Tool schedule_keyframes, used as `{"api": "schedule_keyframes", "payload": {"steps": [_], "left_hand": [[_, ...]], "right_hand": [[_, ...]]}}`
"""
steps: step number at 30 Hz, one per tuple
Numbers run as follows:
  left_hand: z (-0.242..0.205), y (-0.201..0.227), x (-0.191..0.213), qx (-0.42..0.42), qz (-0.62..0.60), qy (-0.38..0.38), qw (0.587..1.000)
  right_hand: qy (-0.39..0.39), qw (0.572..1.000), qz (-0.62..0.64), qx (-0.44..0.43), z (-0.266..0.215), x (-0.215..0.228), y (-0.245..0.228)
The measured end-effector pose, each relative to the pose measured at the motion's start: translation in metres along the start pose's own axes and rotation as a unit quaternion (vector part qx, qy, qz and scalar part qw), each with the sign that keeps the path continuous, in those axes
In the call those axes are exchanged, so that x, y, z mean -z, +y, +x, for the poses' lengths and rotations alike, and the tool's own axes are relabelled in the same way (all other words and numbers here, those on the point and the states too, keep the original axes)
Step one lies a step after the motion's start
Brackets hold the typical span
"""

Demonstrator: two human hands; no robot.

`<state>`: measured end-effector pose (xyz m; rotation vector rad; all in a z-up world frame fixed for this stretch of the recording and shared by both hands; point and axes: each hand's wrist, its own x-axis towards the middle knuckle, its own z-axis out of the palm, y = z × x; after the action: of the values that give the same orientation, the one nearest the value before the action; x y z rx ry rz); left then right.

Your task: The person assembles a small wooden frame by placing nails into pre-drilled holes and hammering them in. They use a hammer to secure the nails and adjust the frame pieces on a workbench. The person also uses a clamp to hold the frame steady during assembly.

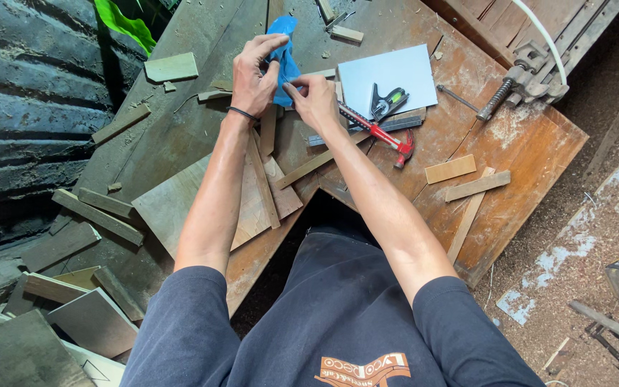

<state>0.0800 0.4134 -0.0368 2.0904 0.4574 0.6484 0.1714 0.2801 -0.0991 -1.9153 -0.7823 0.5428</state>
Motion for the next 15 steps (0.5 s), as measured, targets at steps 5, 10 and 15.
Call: {"api": "schedule_keyframes", "payload": {"steps": [5, 10, 15], "left_hand": [[0.000, 0.001, 0.002, 0.005, 0.004, -0.002, 1.000], [-0.013, 0.004, 0.006, 0.072, -0.024, 0.012, 0.997], [-0.058, 0.002, 0.018, 0.067, 0.008, 0.082, 0.994]], "right_hand": [[-0.071, 0.948, 0.255, -0.177, 0.012, -0.025, 0.014], [-0.113, 0.961, 0.224, -0.114, -0.005, -0.031, 0.019], [-0.142, 0.975, 0.145, -0.090, -0.027, -0.028, -0.003]]}}
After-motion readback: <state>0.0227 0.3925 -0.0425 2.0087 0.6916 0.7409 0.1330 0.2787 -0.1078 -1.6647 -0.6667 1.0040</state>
